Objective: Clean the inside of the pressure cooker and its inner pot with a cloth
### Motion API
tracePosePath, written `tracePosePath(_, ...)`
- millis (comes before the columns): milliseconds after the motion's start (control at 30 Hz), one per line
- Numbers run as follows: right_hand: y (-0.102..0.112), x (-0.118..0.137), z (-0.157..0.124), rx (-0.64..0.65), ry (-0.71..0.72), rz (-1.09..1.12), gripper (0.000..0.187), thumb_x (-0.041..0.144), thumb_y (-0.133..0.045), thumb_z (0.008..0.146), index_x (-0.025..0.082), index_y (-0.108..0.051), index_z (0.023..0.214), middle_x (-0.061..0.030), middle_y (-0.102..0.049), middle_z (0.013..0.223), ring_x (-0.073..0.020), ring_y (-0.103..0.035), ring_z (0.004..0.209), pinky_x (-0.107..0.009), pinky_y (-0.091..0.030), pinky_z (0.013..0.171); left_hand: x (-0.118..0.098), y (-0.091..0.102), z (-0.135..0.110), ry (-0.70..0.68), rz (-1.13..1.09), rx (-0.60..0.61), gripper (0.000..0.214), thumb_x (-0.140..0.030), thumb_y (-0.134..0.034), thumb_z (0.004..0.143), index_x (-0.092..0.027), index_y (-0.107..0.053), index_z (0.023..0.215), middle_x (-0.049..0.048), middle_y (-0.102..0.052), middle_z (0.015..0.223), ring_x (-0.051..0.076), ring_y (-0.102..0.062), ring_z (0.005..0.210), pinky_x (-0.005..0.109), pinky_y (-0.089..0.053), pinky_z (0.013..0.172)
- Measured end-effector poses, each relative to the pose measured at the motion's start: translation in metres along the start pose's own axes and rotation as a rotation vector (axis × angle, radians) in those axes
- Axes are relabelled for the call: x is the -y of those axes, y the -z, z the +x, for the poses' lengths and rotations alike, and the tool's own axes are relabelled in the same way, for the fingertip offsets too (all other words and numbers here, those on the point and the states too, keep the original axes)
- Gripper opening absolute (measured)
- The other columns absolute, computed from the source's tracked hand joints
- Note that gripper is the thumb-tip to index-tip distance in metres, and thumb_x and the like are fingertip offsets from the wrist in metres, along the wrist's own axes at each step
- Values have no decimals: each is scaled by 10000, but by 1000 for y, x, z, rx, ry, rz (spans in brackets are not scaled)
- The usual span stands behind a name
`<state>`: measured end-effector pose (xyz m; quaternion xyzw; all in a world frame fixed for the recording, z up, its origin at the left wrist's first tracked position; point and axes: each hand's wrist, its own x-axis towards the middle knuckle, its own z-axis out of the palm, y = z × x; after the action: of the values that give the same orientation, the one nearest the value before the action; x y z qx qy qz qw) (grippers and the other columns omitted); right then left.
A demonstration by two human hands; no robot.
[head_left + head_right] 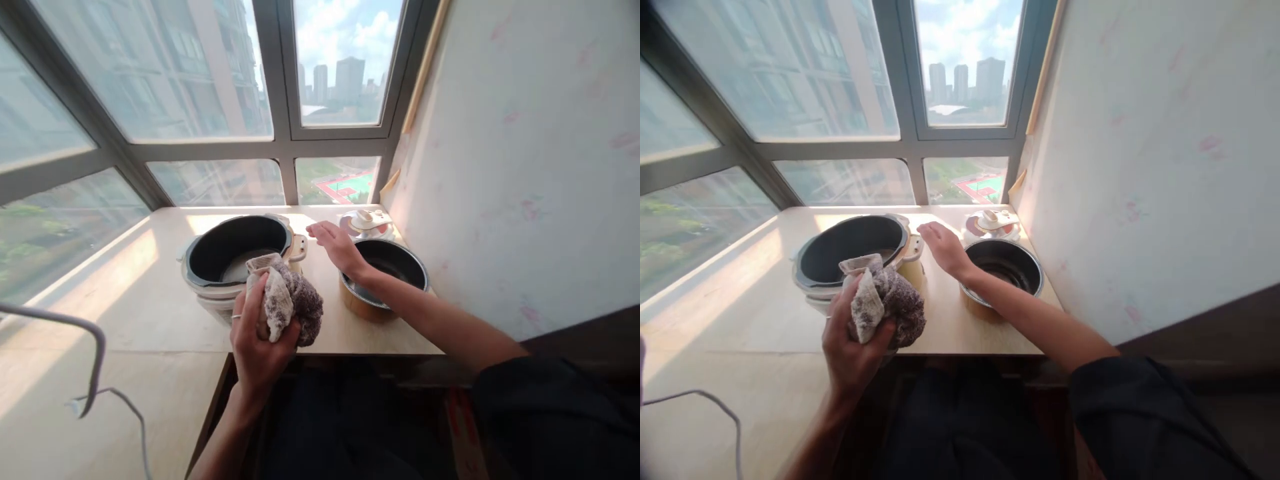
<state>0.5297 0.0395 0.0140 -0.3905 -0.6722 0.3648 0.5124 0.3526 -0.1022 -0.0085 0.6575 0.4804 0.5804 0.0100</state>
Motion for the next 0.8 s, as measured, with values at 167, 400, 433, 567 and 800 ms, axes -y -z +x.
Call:
tracePosePath(167, 39, 33, -98, 37, -144, 306, 420, 576, -536, 955, 230, -661, 1159, -83, -645, 1259, -242, -585, 1208, -399, -493, 989, -21, -45, -22, 98, -163, 129, 670, -170, -689, 762, -232, -532, 1410, 95, -604, 1333, 288, -579, 1258, 438, -483, 1055)
tracePosePath(400, 75, 27, -218, -156, -314, 241, 459, 482, -662, 903, 274, -591, 1305, -62, -641, 1308, -246, -617, 1188, -377, -500, 1026, -62, -97, -82, 182, -361, 392, 706, -176, -675, 779, -297, -484, 1448, 101, -574, 1380, 304, -592, 1255, 459, -502, 1041)
tracePosePath(433, 78, 23, -232, -203, -330, 212, 476, 478, -665, 899, 277, -579, 1321, -62, -642, 1309, -250, -618, 1193, -378, -500, 1032, -68, -104, -91, 193, -383, 439, 716, -193, -682, 781, -301, -473, 1457, 106, -572, 1384, 310, -593, 1254, 463, -502, 1041)
tracePosePath(567, 99, -2, -277, -473, -387, 70, 478, 491, -649, 898, 274, -579, 1319, -72, -642, 1330, -264, -614, 1216, -398, -501, 1047, -96, -142, -116, 200, -432, 635, 692, -288, -686, 809, -301, -474, 1468, 125, -532, 1436, 320, -605, 1239, 424, -530, 999)
tracePosePath(800, 146, -44, -299, -777, -449, -417, 607, 490, -573, 923, 211, -484, 1454, -141, -527, 1482, -306, -481, 1384, -531, -372, 1161, -131, -238, -123, 193, -290, 908, 689, -285, -607, 849, -281, -438, 1517, 160, -429, 1538, 371, -583, 1252, 467, -513, 979)
